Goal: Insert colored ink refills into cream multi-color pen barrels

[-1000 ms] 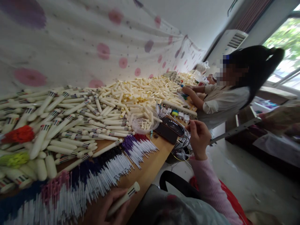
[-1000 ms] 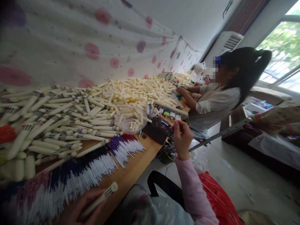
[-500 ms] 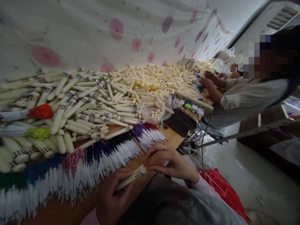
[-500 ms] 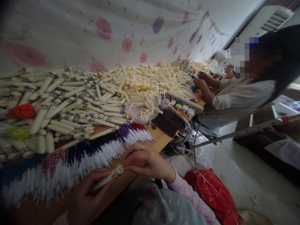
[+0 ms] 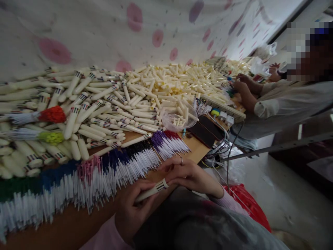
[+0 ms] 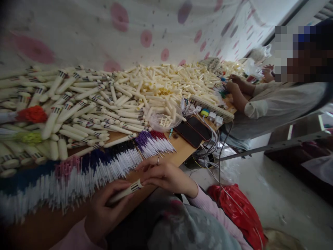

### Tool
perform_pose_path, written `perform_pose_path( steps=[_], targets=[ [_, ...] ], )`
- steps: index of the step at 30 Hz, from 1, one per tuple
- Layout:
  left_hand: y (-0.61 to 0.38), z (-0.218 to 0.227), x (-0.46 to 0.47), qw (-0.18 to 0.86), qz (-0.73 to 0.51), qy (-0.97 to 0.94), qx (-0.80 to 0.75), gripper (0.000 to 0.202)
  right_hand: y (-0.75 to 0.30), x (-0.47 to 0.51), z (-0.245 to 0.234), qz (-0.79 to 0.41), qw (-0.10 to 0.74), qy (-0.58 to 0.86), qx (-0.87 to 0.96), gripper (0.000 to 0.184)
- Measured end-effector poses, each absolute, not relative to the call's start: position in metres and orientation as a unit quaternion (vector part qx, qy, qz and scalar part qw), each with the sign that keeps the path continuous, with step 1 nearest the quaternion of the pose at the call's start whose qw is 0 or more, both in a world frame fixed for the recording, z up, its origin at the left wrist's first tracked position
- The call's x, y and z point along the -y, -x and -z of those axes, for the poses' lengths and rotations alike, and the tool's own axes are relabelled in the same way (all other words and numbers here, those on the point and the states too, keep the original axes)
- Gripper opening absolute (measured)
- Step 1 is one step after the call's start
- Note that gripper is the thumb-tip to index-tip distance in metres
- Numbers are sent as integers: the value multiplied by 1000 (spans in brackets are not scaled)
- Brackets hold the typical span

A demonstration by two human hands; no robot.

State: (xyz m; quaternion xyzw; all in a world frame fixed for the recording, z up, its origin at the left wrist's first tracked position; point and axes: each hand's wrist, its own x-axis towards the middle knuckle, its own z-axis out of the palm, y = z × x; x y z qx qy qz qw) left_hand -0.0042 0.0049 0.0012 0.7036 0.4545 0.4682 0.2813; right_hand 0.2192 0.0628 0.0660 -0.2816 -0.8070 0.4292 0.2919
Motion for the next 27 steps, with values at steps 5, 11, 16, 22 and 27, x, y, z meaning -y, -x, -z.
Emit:
perform_pose_path(
  steps=[5, 11, 16, 22, 27],
  targets=[
    [4, -3, -4, 306, -452, -698, -464, 11, -220, -60, -61, -441, 283, 295, 799, 13],
    [4, -8, -3, 322, -455, -699, -448, 13, -223, -63, -59, -447, 283, 287, 799, 10],
    [3, -4, -5, 305, -468, -706, -435, 14, -221, -62, -60, -465, 283, 296, 785, 9],
    [4, 1, -6, 266, -491, -707, -433, 15, -216, -60, -59, -524, 293, 335, 726, 7],
    [6, 3, -4, 270, -484, -703, -446, 14, -216, -58, -62, -525, 304, 340, 719, 6]
  ],
)
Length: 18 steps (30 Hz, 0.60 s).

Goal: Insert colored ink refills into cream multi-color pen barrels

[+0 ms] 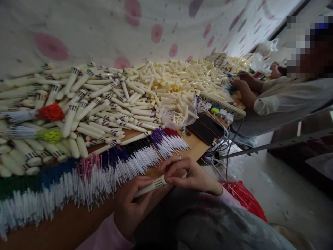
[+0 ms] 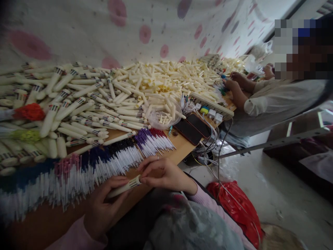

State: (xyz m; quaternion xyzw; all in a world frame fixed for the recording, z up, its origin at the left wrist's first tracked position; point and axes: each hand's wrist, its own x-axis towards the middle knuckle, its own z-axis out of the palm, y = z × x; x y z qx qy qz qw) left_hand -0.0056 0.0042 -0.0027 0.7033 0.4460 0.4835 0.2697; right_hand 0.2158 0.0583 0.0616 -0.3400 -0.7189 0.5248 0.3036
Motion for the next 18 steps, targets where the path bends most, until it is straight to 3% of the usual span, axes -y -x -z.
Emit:
perform_pose_path(
  steps=[9, 18],
  targets=[
    [10, 10, -2, 322, -479, -681, -450, 16, -220, -58, -79, -427, 350, 312, 774, 7],
    [8, 1, -8, 284, -461, -704, -460, 13, -218, -58, -76, -352, 342, 276, 826, 8]
  ],
)
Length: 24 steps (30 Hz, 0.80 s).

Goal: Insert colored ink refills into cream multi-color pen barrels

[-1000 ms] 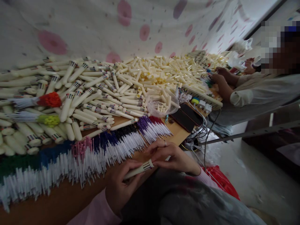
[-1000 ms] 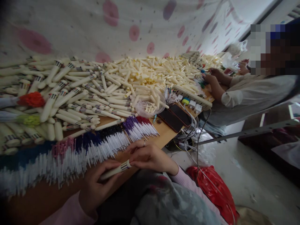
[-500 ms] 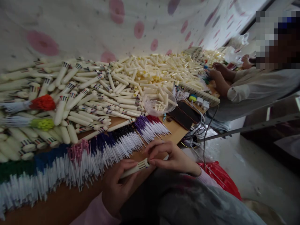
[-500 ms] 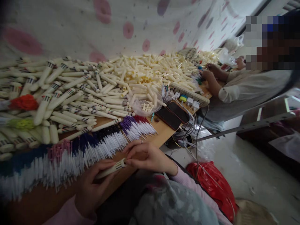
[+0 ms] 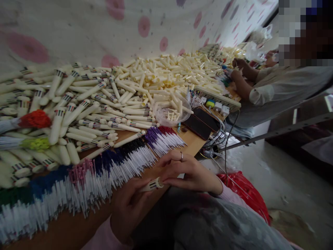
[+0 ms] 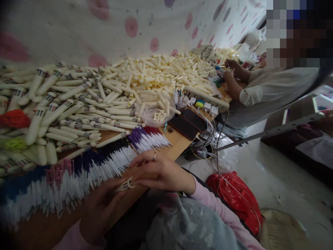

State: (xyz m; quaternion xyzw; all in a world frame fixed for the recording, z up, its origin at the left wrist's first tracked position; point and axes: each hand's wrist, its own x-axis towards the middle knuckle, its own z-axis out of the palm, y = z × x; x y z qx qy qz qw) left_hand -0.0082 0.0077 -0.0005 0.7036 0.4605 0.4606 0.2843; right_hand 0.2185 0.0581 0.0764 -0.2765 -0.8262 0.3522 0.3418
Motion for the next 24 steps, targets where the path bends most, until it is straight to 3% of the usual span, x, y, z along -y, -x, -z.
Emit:
perform_pose_path(
  steps=[7, 12, 20, 24],
  targets=[
    [8, -8, -10, 291, -429, -738, -433, 14, -218, -58, -77, -298, 337, 274, 850, 11],
    [8, 2, -6, 261, -474, -713, -446, 14, -219, -58, -75, -270, 327, 268, 865, 9],
    [7, 0, -5, 265, -490, -708, -434, 19, -222, -60, -70, -282, 299, 270, 871, 11],
    [6, -2, -5, 265, -485, -714, -429, 19, -220, -60, -70, -355, 293, 273, 845, 9]
  ],
)
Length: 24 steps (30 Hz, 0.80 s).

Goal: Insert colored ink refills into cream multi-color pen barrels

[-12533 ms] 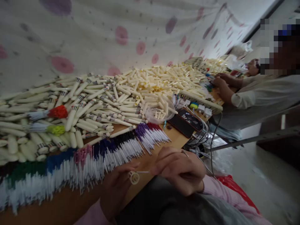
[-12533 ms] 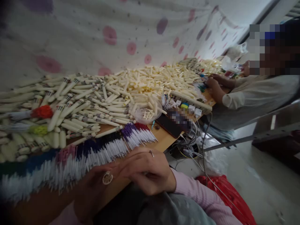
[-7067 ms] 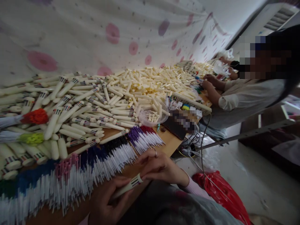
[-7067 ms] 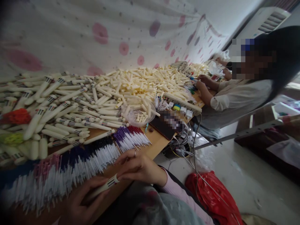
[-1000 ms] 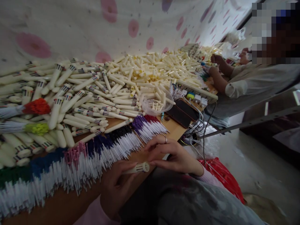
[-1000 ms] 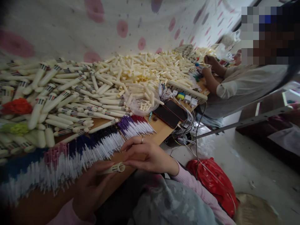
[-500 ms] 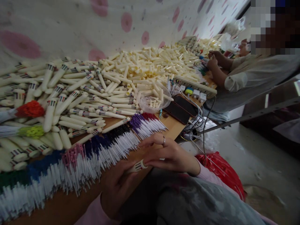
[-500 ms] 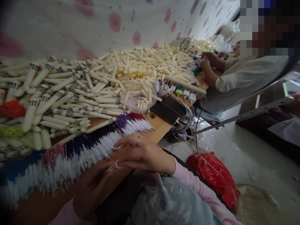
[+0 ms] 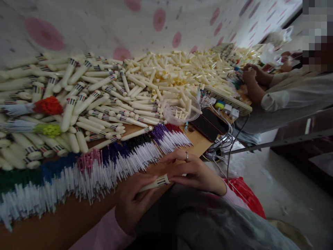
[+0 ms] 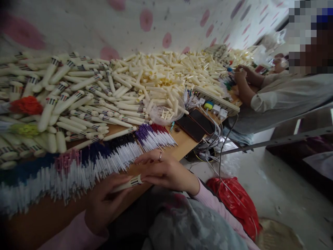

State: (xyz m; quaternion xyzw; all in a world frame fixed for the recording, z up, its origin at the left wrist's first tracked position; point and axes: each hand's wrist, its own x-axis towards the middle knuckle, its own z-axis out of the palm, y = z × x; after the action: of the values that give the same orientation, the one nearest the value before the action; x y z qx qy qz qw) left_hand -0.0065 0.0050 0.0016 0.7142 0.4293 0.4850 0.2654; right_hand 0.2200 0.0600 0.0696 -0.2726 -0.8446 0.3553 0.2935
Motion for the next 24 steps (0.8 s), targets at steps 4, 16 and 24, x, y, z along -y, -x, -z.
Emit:
perform_pose_path(
  steps=[4, 16, 24],
  targets=[
    [5, -4, -5, 263, -487, -714, -429, 18, -218, -60, -63, -471, 304, 297, 773, 7],
    [5, -3, -5, 257, -499, -698, -444, 17, -212, -62, -57, -682, 287, 318, 593, 11],
    [6, 2, -6, 292, -489, -679, -463, 15, -214, -63, -59, -659, 276, 337, 613, 16]
  ],
)
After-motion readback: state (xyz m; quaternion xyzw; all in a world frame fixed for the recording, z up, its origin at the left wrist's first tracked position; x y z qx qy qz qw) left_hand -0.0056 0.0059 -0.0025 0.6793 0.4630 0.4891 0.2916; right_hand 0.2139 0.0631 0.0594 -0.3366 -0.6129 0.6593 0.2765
